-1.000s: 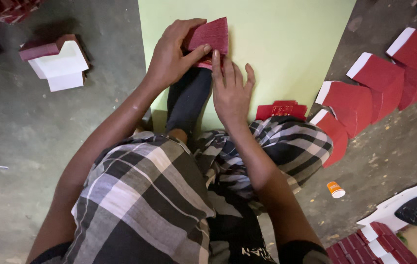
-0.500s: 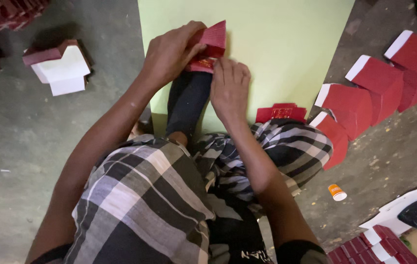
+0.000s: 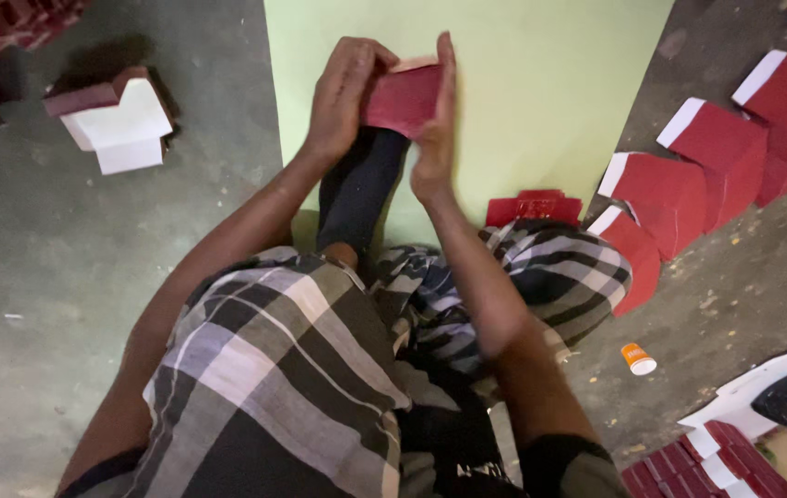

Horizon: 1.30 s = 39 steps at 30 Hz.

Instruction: The person folds red paper sheets with white edges into smaller rectangular packets by hand. They repeatedly fold, press, and stack the finished packets on the floor.

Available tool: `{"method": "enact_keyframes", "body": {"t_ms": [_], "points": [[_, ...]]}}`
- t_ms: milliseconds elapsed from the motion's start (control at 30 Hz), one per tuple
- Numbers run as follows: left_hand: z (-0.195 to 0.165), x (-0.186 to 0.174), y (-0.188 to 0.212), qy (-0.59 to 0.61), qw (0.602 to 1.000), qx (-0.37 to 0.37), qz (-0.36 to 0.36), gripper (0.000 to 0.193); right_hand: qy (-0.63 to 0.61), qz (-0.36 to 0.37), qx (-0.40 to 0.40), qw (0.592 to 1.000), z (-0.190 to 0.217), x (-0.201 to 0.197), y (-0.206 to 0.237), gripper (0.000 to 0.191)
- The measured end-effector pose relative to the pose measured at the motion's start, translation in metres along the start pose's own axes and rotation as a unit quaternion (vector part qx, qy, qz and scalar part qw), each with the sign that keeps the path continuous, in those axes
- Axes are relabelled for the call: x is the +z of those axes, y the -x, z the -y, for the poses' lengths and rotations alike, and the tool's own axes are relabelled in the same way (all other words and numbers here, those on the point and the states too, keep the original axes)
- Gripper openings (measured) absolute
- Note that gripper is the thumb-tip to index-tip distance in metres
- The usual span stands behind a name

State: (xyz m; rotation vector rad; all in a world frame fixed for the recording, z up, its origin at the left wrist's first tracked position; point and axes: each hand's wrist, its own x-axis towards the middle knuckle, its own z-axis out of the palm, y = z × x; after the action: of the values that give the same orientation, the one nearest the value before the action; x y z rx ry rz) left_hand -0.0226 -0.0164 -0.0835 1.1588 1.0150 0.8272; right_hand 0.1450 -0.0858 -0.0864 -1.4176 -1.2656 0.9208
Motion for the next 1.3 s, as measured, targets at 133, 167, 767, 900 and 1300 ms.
{"method": "enact_keyframes", "body": {"t_ms": [133, 167, 767, 900, 1300], "points": [[-0.001, 0.003, -0.001, -0.05, 0.999, 0.017, -0.001, 0.038, -0.066, -0.081, 0.139, 0.985, 0.005, 0.012, 0.014, 0.076], [-0.003, 0.002, 0.0, -0.022, 1.0, 0.012, 0.007, 0.038, -0.001, -0.045, 0.116, 0.992, 0.013, 0.011, 0.017, 0.075], [-0.012, 0.001, 0.001, -0.063, 0.997, -0.026, 0.023, 0.021, -0.303, 0.029, 0.117, 0.945, -0.017, 0.001, -0.029, 0.073], [-0.019, -0.012, 0.015, -0.093, 0.987, 0.073, 0.109, 0.046, -0.328, 0.003, 0.149, 0.933, -0.008, 0.004, -0.024, 0.073], [-0.047, 0.008, -0.004, -0.442, 0.893, -0.003, 0.081, 0.047, -0.275, 0.033, 0.179, 0.944, 0.011, -0.012, -0.039, 0.085]]}}
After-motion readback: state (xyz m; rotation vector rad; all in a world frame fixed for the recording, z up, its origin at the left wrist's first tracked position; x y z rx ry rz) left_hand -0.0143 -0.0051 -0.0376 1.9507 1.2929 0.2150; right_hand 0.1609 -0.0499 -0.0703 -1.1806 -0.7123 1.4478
